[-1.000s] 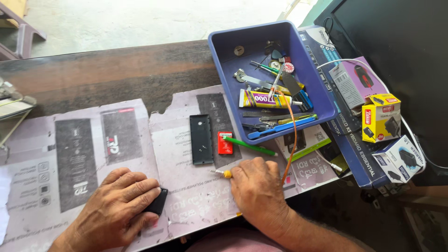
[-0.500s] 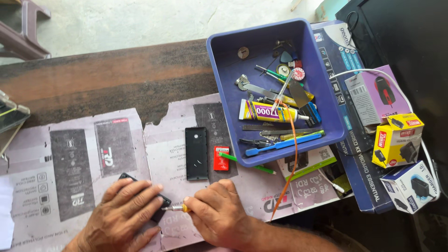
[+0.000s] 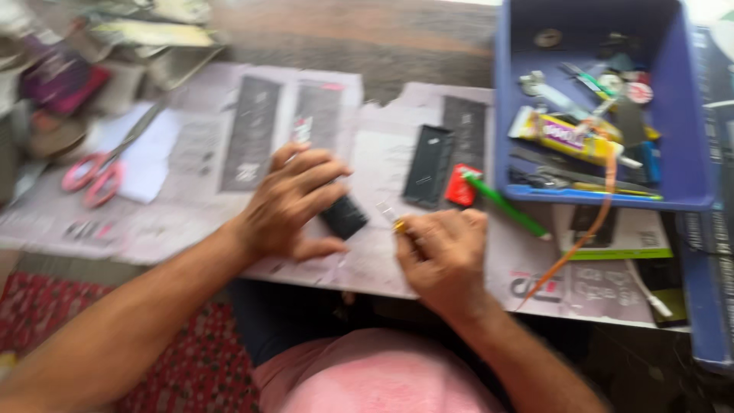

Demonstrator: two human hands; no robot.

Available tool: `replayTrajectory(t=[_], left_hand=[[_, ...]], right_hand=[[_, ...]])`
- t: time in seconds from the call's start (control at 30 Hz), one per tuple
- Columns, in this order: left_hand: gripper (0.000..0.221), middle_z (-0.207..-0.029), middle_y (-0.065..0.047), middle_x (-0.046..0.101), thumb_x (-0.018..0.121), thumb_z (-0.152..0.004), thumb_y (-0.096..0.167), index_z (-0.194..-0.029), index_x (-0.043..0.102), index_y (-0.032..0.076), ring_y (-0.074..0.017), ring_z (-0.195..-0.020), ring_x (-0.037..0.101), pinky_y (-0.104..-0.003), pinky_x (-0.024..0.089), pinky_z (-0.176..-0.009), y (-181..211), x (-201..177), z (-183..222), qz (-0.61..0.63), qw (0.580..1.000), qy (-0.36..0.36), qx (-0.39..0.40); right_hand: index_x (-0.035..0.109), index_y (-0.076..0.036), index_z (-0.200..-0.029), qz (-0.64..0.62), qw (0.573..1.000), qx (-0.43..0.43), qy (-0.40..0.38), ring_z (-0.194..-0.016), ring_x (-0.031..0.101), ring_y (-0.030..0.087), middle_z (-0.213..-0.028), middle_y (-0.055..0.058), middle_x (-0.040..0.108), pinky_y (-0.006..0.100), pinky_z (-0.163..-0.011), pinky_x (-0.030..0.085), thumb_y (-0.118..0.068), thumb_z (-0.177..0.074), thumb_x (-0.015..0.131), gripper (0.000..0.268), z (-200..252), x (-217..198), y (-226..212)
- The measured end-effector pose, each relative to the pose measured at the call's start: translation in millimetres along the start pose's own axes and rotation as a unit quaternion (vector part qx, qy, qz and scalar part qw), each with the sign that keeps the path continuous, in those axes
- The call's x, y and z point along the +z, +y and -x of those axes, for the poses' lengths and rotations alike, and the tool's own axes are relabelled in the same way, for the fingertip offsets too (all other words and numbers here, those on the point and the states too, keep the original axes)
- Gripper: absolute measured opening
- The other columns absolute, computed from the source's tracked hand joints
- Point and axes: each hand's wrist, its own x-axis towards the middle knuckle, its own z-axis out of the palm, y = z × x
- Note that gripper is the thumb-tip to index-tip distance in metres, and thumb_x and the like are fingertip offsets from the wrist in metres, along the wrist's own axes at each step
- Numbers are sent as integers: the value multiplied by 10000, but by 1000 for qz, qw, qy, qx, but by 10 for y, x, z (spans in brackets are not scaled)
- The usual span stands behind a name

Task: The person uses a screwdriver to unscrew a mobile phone, prying the internal components with a green utility knife, and manipulating the device's frame by hand.

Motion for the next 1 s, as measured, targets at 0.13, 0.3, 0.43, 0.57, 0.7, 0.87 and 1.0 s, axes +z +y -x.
replayTrajectory(t=[0.13, 0.3, 0.43, 0.57, 0.7, 0.87, 1.0], left_hand=[[704, -1291, -133, 648, 788, -826, 619, -1184, 663, 25, -319, -1280, 563, -539, 299, -1161, 46, -7, 23, -23, 999, 39, -9], [680, -1288, -123, 665, 800, -825, 611, -1172, 689, 36, -308, -1297, 565, -508, 302, -1192, 25, 27, 54, 6, 999, 44, -12], [711, -1204, -116, 682, 851, -699, 603, -1101, 715, 32, -306, -1237, 576, -482, 329, -1135, -8, 84, 10, 24, 999, -18, -13], [626, -1181, -111, 689, 922, -650, 469, -1070, 735, 44, -280, -1193, 595, -444, 356, -1101, -89, 47, -68, 123, 990, -67, -30], [553, -1135, -83, 705, 950, -614, 381, -1043, 778, 77, -274, -1167, 596, -427, 369, -1066, -290, -43, -191, 182, 972, -143, -26], [485, -1096, -44, 722, 923, -575, 238, -1036, 817, 129, -246, -1110, 604, -434, 366, -1031, -490, -67, -250, 238, 959, -153, -10], [489, -1049, -28, 714, 945, -561, 269, -1017, 821, 147, -241, -1066, 600, -431, 376, -981, -605, -7, -268, 272, 949, -161, -3]], right_hand=[[718, -76, -1000, 7, 1000, -3, -4, -744, 629, 203, -821, 19, 685, 399, -827, 401, -49, -813, 823, 217, 30, -9, -24], [710, -41, -1127, -25, 1000, 16, -4, -830, 670, 203, -934, 42, 727, 383, -912, 428, -35, -921, 792, 222, 109, 37, 48], [697, -37, -1161, -88, 990, 110, -23, -877, 662, 207, -936, 58, 714, 310, -834, 535, -19, -920, 795, 261, 141, 23, 26], [668, -24, -1080, -161, 966, 179, -96, -871, 707, 146, -978, 85, 711, 268, -798, 596, 15, -872, 780, 240, 74, -168, -53], [684, 13, -1087, -206, 956, 176, -114, -948, 726, 154, -1052, 126, 702, 287, -831, 625, 53, -854, 781, 255, -31, -345, -89], [685, 23, -962, -130, 960, 220, -112, -844, 683, 191, -963, 143, 701, 285, -750, 571, 43, -765, 867, 269, -93, -430, -170], [563, -12, -1161, -247, 943, 215, -65, -1015, 700, 236, -1123, 192, 665, 338, -939, 637, 24, -926, 725, 288, -29, -306, -138]])
